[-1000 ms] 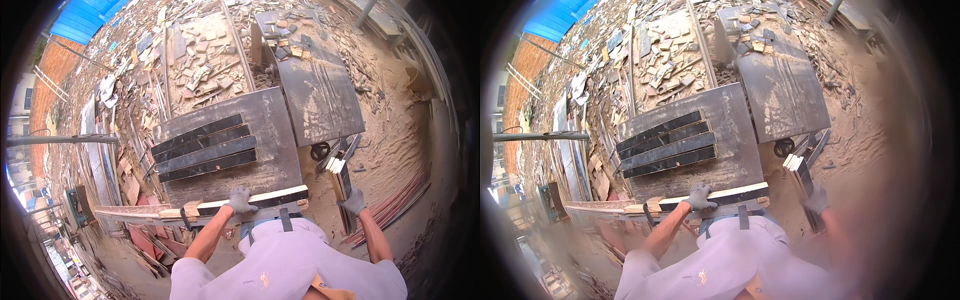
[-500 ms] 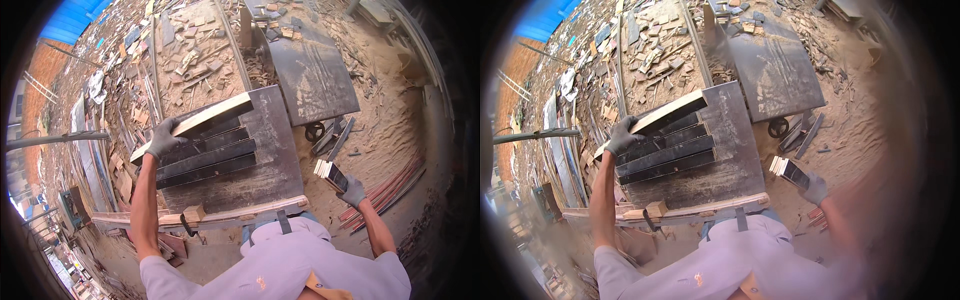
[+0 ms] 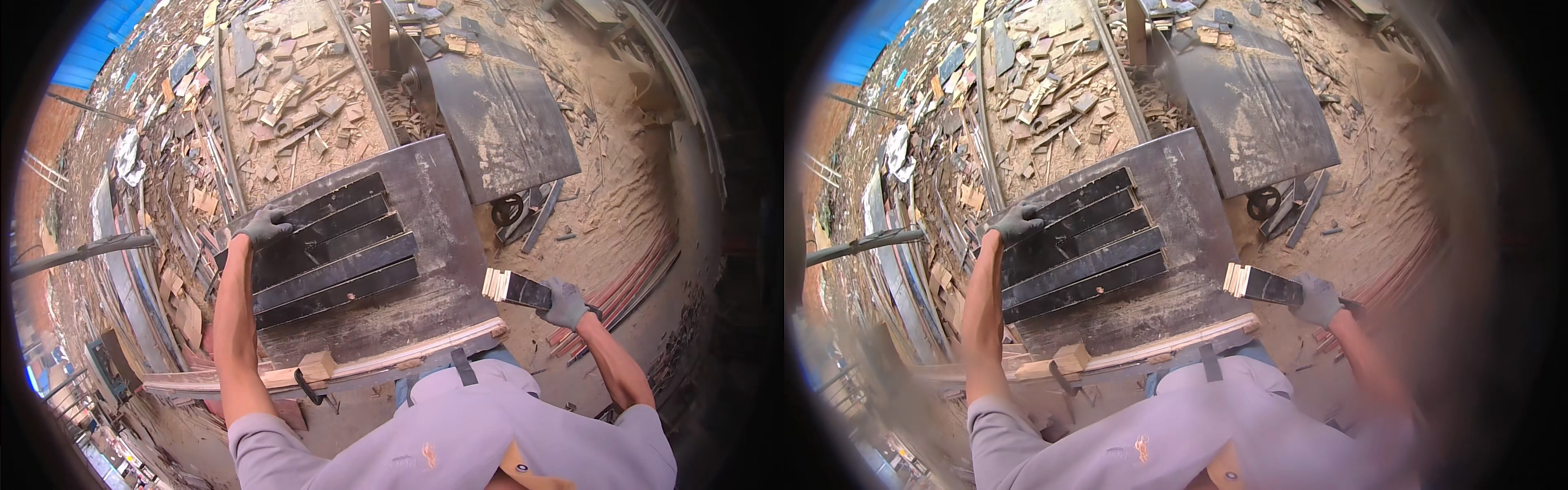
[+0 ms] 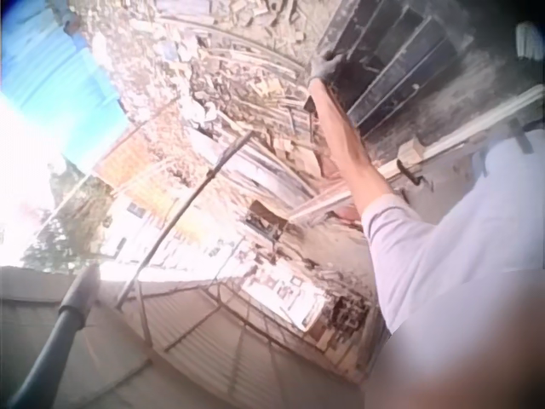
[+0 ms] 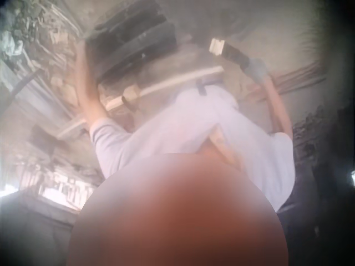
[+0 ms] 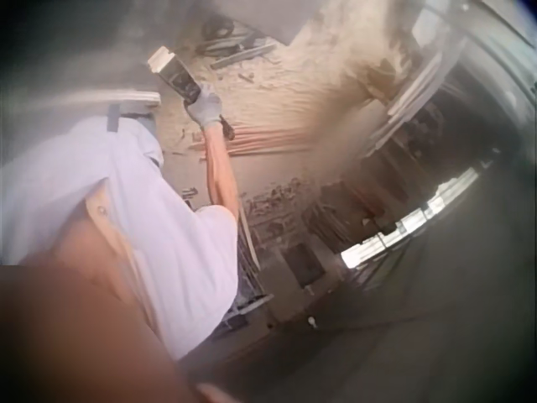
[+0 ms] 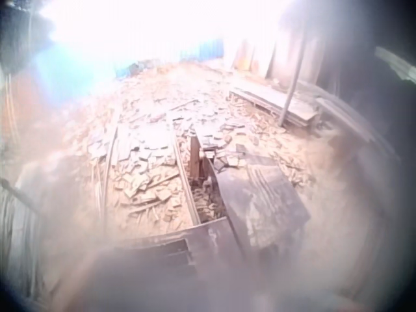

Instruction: The person selects long wooden planks from a pile and uses a table saw to cut them into shorter pieces. They handle the planks with gloved hands, feed them through the saw, and stack the cut pieces on the table.

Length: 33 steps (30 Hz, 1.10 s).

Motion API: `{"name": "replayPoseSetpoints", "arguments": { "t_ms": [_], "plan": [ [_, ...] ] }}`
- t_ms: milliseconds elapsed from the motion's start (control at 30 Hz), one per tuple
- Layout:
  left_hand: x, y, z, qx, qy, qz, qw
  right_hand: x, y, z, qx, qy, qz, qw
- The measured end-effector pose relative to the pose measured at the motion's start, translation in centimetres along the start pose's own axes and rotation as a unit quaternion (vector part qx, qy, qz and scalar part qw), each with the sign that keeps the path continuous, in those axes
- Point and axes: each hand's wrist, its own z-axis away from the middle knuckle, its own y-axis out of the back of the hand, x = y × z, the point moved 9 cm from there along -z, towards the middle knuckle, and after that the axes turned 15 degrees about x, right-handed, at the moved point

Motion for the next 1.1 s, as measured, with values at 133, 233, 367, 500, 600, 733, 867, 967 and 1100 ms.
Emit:
{"name": "replayPoseSetpoints", "arguments": {
  "t_ms": [133,233,367,500,600,733,867,967,1100],
  "plan": [
    [5.6,0.9,5.1,0.294,0.000,-0.125,0.948,-4.3,-2.1,-2.8,0.002,0.080,0.020,0.997],
    [19.4,-3.2,12.0,0.266,-0.002,0.384,0.884,-8.9,-3.9,-4.0,-0.018,0.114,0.029,0.993],
    [25.6,-13.4,25.2,0.205,0.140,0.537,0.806,-18.7,-6.1,-3.8,-0.047,0.249,0.065,0.965],
    [20.4,-16.9,32.3,0.296,0.239,0.553,0.741,-24.0,-11.4,-0.9,-0.028,0.310,0.089,0.946],
    [17.0,-19.2,34.4,0.300,0.243,0.578,0.719,-23.8,-11.5,0.9,0.001,0.362,0.024,0.932],
    [13.6,-22.7,34.7,0.290,0.202,0.502,0.789,-12.8,-5.2,0.3,0.037,0.345,0.080,0.934],
    [9.4,-26.0,31.6,0.222,0.219,0.495,0.811,3.5,-3.9,-4.6,-0.011,0.249,0.235,0.940],
    [8.3,-26.7,30.3,0.197,0.228,0.519,0.800,5.9,-6.0,-5.5,0.060,0.287,0.184,0.938],
    [8.6,-25.9,29.2,0.191,0.241,0.505,0.807,7.7,-8.2,-5.6,-0.031,0.251,0.189,0.949]
  ]
}}
